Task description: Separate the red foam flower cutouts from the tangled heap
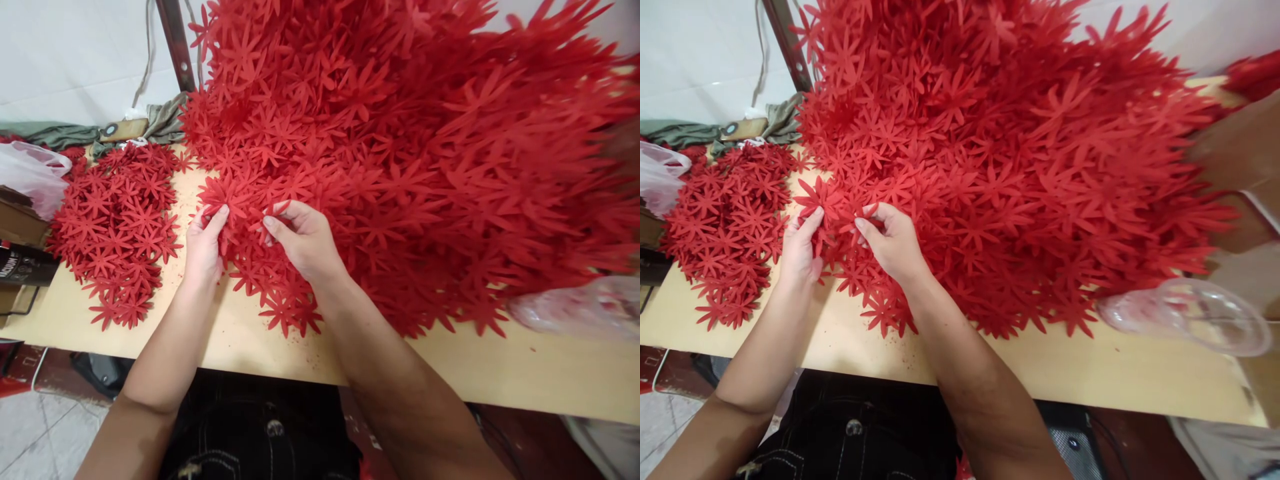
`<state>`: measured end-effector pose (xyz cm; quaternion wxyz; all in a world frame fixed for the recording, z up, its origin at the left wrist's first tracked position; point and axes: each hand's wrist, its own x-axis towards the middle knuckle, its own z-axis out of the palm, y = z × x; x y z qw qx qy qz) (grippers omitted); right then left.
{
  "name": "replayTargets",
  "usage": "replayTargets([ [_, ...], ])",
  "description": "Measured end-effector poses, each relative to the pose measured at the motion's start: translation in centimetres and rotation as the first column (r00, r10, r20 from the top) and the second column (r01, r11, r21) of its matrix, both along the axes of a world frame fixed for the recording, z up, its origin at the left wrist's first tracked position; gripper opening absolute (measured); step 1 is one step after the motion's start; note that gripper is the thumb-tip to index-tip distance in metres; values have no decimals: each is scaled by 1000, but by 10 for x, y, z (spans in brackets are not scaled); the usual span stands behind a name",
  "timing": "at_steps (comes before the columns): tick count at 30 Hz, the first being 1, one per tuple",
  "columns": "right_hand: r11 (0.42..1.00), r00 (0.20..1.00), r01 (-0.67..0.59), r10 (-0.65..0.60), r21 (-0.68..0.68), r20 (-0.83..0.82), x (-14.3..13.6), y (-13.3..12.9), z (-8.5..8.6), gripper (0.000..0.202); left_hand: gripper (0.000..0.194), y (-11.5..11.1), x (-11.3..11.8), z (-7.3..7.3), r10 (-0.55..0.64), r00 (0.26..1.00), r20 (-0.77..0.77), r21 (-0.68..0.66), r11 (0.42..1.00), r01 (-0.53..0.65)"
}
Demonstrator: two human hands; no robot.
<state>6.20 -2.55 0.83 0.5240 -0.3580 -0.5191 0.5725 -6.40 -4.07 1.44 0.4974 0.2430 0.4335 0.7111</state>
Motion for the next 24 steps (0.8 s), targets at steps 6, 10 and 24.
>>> replayTargets([
  [6,997,996,71,-73,29,58,3,-4,7,42,30,-2,3,-1,-46,997,-64,-12,999,45],
  [10,943,931,255,-299,214,208,15,3,9,38,34,-3,4,-2,-62,977,-204,-17,998,60],
  [24,986,975,-25,-12,164,223,2,6,20,20,43,-6,5,-1,-198,937,-288,0,978,207],
])
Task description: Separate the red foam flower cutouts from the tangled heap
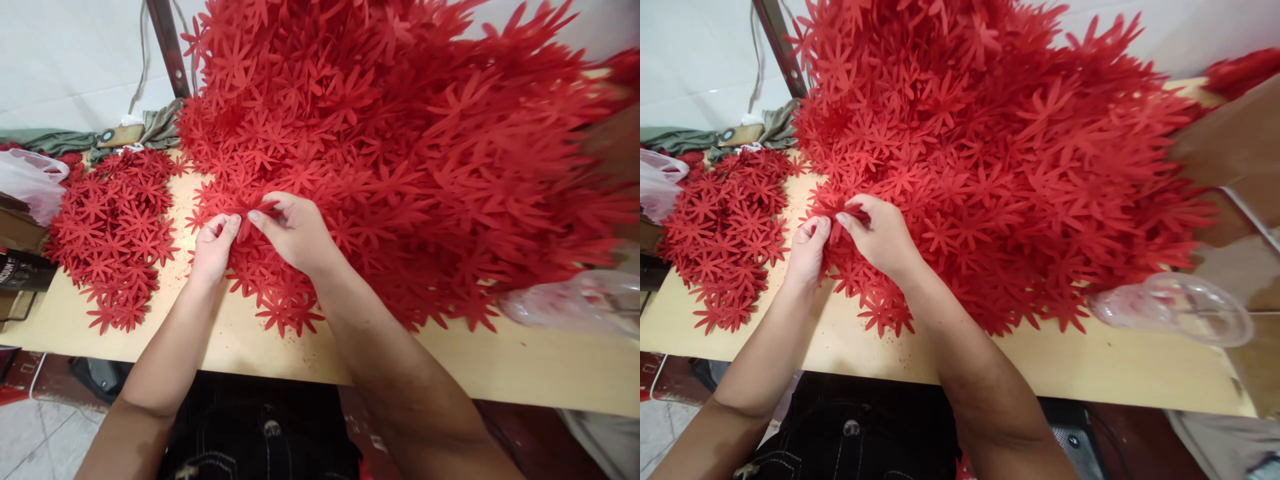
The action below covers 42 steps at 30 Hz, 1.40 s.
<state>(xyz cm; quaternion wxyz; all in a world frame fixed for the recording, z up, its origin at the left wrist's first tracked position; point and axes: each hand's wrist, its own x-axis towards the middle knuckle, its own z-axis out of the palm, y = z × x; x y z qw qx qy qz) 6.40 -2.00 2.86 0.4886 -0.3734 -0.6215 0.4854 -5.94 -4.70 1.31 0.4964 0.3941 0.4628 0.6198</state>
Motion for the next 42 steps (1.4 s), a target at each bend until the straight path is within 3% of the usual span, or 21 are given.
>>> replayTargets([
  [5,984,971,178,-176,-4,-160,6,8,-4,15,37,-1,0,4,-10,992,-124,44,999,16],
  [11,954,923,300,-294,-13,-247,10,13,-12,34,42,3,-3,1,67,994,-87,48,997,-63],
  [20,982,951,187,-182,-6,-250,15,9,-14,37,40,5,0,-3,104,994,-38,40,994,-102],
  [26,997,974,17,1,81,-226,17,6,-14,28,30,1,1,-1,48,998,39,7,999,-48],
  [31,993,972,-102,114,67,-206,13,2,-15,22,27,2,2,-3,52,996,71,-38,998,-49],
  [37,995,982,-97,101,29,-158,7,-1,-15,10,39,5,0,-5,99,994,47,-54,994,-96],
  [42,994,995,91,-88,55,-57,8,-1,-14,3,48,4,1,-2,92,996,-10,-96,991,-92],
])
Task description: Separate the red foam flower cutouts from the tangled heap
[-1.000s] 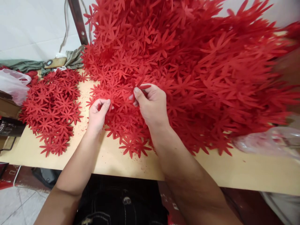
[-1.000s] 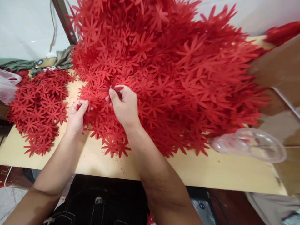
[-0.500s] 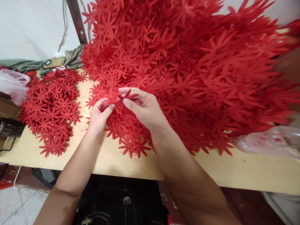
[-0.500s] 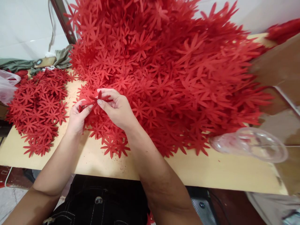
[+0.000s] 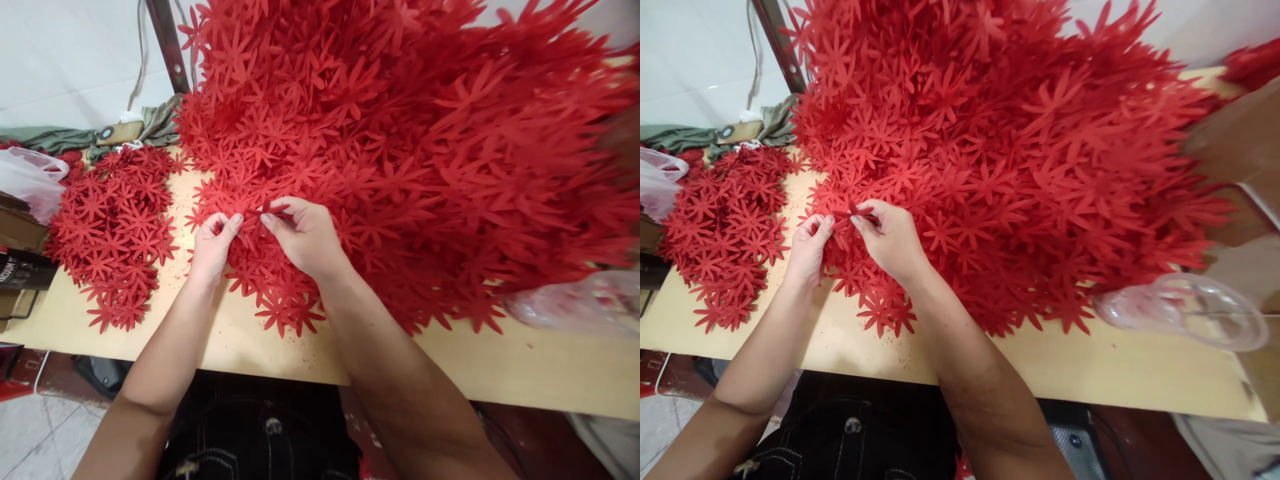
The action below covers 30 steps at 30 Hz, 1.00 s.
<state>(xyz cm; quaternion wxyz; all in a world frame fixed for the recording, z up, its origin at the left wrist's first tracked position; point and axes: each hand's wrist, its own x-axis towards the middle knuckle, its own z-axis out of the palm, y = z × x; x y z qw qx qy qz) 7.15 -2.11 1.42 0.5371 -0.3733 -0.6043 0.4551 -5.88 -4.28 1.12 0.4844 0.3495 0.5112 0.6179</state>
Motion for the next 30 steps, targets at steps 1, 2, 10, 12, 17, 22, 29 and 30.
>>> replayTargets([
  [1,999,999,41,-41,6,12,1,1,0,2,47,-1,0,0,-10,1000,-5,0,1000,10],
  [2,997,997,74,-75,16,14,1,2,-1,1,46,-1,1,1,-23,1000,-5,1,1000,23],
  [10,982,984,174,-169,77,-61,19,11,-2,8,45,1,-1,1,8,1000,15,22,1000,-8],
  [12,994,996,59,-52,93,-78,21,10,0,12,47,2,-2,0,20,1000,24,21,1000,-20],
  [17,985,992,-122,120,123,28,3,-1,0,12,48,3,-3,-2,29,998,59,-23,999,-28],
  [22,996,998,63,-63,60,1,-2,-1,-2,9,42,2,-4,-3,-56,998,-6,18,998,56],
  [29,943,961,275,-271,186,-45,20,15,-7,17,41,4,-6,-4,57,997,60,58,996,-61],
  [30,932,956,290,-292,215,-25,21,15,-9,17,41,5,-7,-3,66,993,99,53,996,-72],
])
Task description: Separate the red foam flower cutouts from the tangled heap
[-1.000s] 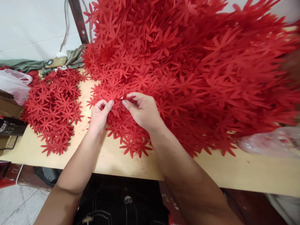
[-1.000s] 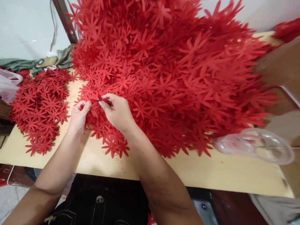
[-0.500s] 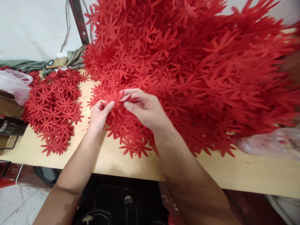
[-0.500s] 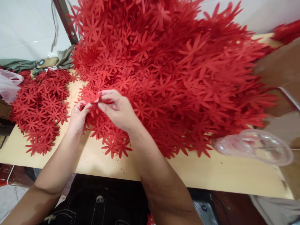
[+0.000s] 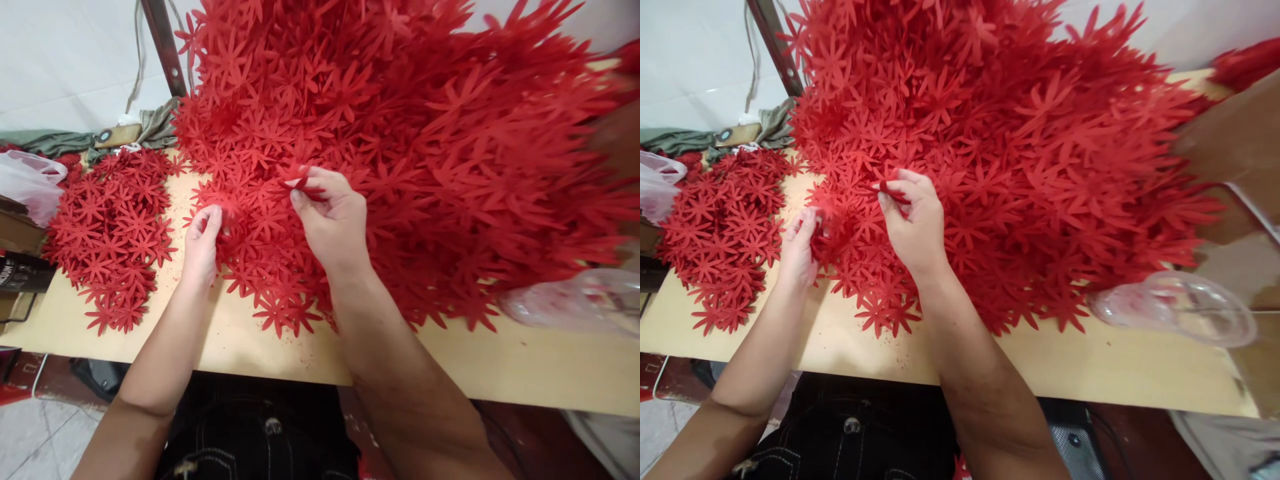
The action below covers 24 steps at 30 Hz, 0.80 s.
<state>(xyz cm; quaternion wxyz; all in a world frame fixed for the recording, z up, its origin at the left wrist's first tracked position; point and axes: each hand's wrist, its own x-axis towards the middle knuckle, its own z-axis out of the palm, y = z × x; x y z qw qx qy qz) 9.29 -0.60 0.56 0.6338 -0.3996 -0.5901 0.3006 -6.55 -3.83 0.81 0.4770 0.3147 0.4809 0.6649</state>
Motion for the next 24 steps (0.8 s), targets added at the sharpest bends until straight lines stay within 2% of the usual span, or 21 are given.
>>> replayTargets([
  [3,996,989,78,-83,51,124,-1,-4,1,16,44,0,-4,5,-22,996,87,-35,999,25],
  [7,983,952,151,-173,105,252,-6,-17,13,12,48,0,-15,9,-92,991,101,-50,994,97],
  [10,992,959,16,-51,125,279,-14,-25,18,11,52,-1,-19,10,-138,981,134,-25,989,142],
  [14,965,912,-239,186,106,366,-33,-34,10,9,62,-8,-11,16,-199,970,139,-20,979,204],
  [16,960,892,-266,211,88,399,-40,-36,5,10,67,-13,-4,21,-214,973,82,-25,976,216],
  [18,973,903,-220,176,70,392,-44,-37,3,12,69,-17,2,25,-242,968,63,-11,970,243],
  [20,988,928,-136,104,68,357,-44,-36,3,14,65,-18,5,24,-280,956,91,-1,960,282],
  [22,993,952,-88,59,83,301,-42,-34,3,14,49,-15,5,20,-272,951,144,-14,961,277],
  [24,993,971,-99,82,65,224,-39,-32,2,14,30,-11,5,14,-241,947,211,-48,966,256],
])
